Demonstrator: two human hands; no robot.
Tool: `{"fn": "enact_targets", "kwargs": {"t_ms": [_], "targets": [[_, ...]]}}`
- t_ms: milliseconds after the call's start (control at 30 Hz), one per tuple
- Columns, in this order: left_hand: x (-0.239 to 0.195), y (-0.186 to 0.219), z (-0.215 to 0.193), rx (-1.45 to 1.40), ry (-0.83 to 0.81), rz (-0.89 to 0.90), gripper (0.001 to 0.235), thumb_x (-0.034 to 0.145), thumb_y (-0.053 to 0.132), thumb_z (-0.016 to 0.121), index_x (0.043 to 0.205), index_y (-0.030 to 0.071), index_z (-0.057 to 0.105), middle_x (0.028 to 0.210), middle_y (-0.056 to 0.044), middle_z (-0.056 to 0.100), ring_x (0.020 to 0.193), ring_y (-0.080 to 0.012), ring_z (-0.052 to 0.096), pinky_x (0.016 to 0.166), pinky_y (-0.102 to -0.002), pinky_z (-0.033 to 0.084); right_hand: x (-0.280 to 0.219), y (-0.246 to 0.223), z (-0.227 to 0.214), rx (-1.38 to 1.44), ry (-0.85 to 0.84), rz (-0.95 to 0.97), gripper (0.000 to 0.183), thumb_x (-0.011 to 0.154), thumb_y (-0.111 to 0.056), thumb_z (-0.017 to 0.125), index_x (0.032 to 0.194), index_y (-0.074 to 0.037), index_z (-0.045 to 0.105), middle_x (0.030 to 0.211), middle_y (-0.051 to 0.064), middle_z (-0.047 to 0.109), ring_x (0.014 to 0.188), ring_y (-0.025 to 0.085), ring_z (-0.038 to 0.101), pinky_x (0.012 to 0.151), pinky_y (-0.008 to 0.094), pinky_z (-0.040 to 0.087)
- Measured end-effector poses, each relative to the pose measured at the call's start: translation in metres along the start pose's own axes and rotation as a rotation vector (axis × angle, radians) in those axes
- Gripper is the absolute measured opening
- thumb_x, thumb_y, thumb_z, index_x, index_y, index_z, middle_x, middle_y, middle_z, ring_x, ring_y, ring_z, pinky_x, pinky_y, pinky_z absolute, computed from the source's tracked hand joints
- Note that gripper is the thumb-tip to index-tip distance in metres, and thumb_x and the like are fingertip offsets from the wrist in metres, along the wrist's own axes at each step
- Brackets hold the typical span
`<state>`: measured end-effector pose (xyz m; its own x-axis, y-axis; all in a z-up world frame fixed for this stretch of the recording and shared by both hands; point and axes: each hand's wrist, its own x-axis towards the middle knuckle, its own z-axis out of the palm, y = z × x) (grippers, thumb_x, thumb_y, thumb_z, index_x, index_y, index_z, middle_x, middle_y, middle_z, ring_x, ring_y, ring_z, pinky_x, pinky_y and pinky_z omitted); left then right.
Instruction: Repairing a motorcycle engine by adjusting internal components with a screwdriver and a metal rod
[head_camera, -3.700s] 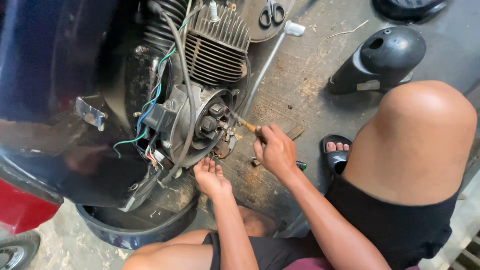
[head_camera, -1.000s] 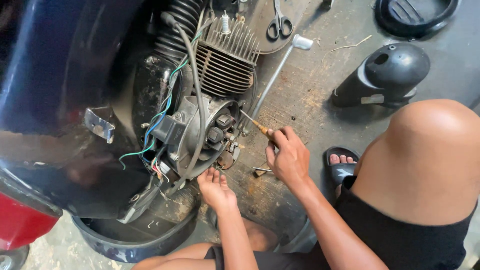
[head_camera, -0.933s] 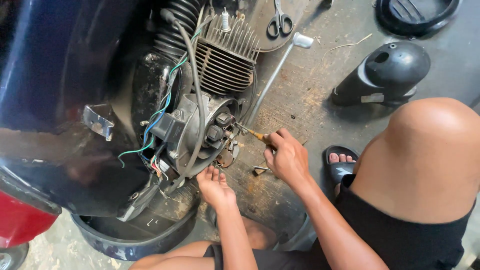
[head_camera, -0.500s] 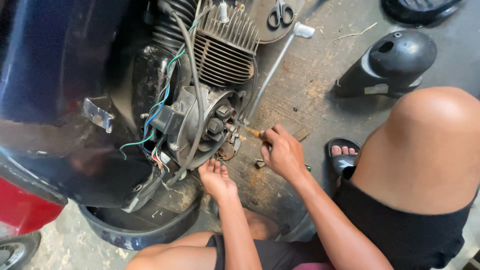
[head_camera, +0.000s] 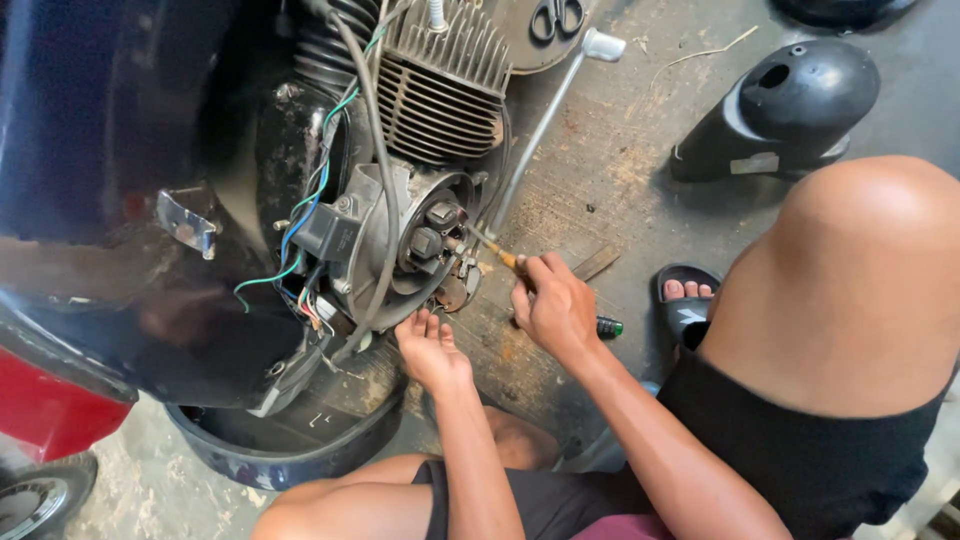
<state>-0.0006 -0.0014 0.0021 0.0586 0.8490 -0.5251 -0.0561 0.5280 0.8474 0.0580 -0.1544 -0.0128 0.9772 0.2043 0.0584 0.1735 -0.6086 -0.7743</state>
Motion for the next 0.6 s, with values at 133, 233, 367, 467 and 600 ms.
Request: {"fn": "enact_targets", "kwargs": {"t_ms": [133,233,367,467,600], "targets": [[0.002,-0.001,-0.001,-0.006,0.008,-0.002,0.027,0.081,0.029,0.075,0.1,0.013,0.065,0.098,-0.003,0.064,0.09,-0.0166,0.057,0.074,-0.029,0.043,-0.002,-0.003,-0.012,0.047,-0.141,-0.025,0.021,0.086,-0.033,0.064,0.104,-0.023,0.07,0.084,0.004,0.061,0.078,0.034,0.071,0.067,0.047,0.059],[0.002,-0.001,0.001,-0.011,0.021,0.002,0.027,0.081,0.029,0.074,0.101,0.013,0.066,0.098,-0.003,0.065,0.09,-0.0173,0.058,0.074,-0.03,0.043,0.0,-0.006,-0.016,0.026,-0.049,0.014,0.017,0.088,-0.028,0.063,0.102,-0.022,0.068,0.084,0.004,0.058,0.073,0.035,0.069,0.063,0.048,0.058],[0.0,0.0,-0.003,-0.01,0.023,-0.003,0.028,0.081,0.029,0.074,0.102,0.012,0.066,0.1,-0.005,0.065,0.091,-0.0179,0.057,0.075,-0.03,0.042,-0.002,-0.003,-0.016,0.051,-0.167,0.032,0.021,0.087,-0.03,0.062,0.104,-0.02,0.067,0.086,0.007,0.06,0.081,0.038,0.07,0.069,0.051,0.058],[0.0,0.001,0.0,-0.001,0.01,0.0,0.028,0.082,0.03,0.073,0.103,0.013,0.067,0.101,-0.003,0.064,0.092,-0.0173,0.057,0.076,-0.029,0.042,0.0,-0.002,-0.016,0.032,-0.154,0.028,0.02,0.087,-0.031,0.062,0.104,-0.021,0.067,0.085,0.007,0.059,0.081,0.037,0.07,0.068,0.051,0.058],[0.004,-0.001,-0.004,-0.008,0.008,-0.003,0.03,0.083,0.031,0.072,0.105,0.012,0.067,0.101,-0.004,0.064,0.092,-0.0171,0.057,0.076,-0.029,0.043,-0.002,-0.004,-0.015,0.056,-0.11,0.033,0.018,0.089,-0.028,0.061,0.103,-0.018,0.066,0.087,0.008,0.058,0.081,0.039,0.069,0.067,0.052,0.058]]}}
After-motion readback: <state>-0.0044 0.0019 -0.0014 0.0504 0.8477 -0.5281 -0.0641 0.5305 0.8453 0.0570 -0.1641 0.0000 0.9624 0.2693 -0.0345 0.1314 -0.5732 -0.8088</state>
